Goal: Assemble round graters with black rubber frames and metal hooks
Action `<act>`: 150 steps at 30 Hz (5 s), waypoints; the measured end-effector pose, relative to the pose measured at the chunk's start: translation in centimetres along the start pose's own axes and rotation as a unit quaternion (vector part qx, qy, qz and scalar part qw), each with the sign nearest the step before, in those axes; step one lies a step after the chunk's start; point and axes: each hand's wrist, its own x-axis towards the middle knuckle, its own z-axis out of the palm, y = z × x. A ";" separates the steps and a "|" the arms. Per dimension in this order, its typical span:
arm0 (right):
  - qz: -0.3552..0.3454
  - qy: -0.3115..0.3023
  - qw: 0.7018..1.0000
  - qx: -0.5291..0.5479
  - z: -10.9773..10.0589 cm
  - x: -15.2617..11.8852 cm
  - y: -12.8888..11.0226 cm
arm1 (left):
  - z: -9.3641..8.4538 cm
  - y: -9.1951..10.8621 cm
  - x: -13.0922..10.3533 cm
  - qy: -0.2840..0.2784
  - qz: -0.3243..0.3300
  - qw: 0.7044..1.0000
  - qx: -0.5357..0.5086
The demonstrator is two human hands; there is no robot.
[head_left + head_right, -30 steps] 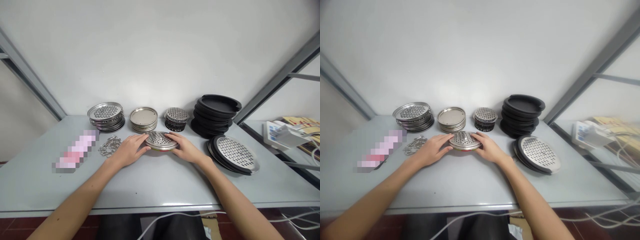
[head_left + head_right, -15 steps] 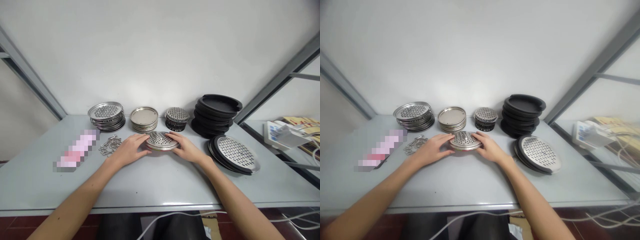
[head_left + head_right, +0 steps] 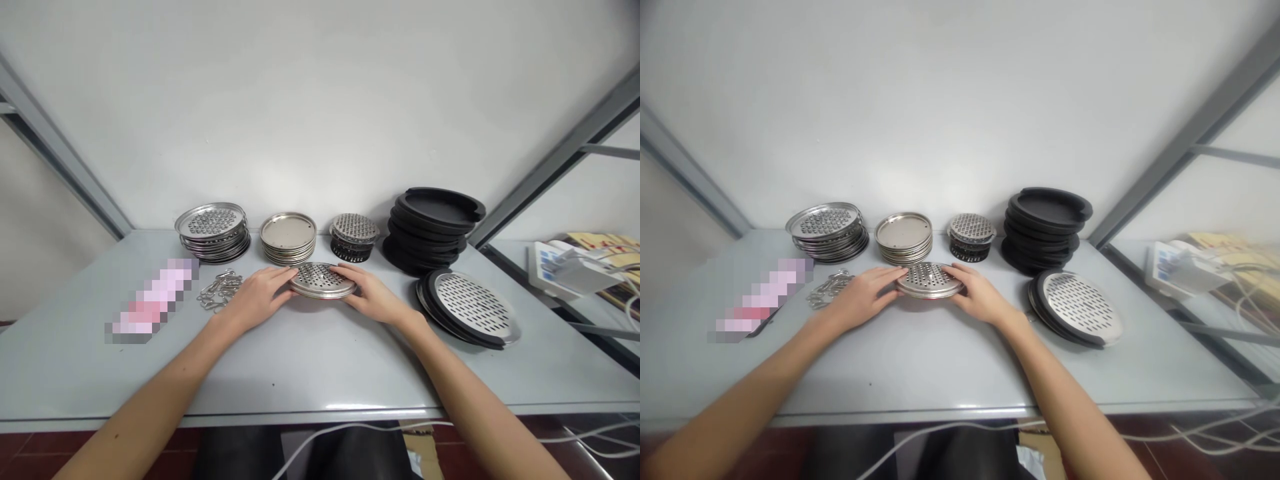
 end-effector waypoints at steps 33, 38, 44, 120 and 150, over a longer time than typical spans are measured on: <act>-0.036 0.123 0.991 -0.030 -0.3 0.2 -0.7 | 0.9 -0.7 0.0 0.034 0.000 0.996 -0.078; -0.010 0.105 0.994 -0.034 -0.1 0.3 0.0 | 0.9 -0.7 0.1 0.043 -0.001 0.994 -0.100; -0.023 0.107 0.993 -0.037 -0.1 0.2 0.6 | 1.0 -0.7 0.2 0.057 -0.013 0.991 -0.120; -0.118 0.133 0.983 -0.035 1.2 -0.1 -0.5 | 1.4 1.7 0.0 0.110 0.080 0.989 -0.051; -0.122 0.185 0.972 -0.073 0.4 -0.1 -1.4 | 1.2 1.6 -0.1 0.122 0.081 0.986 -0.076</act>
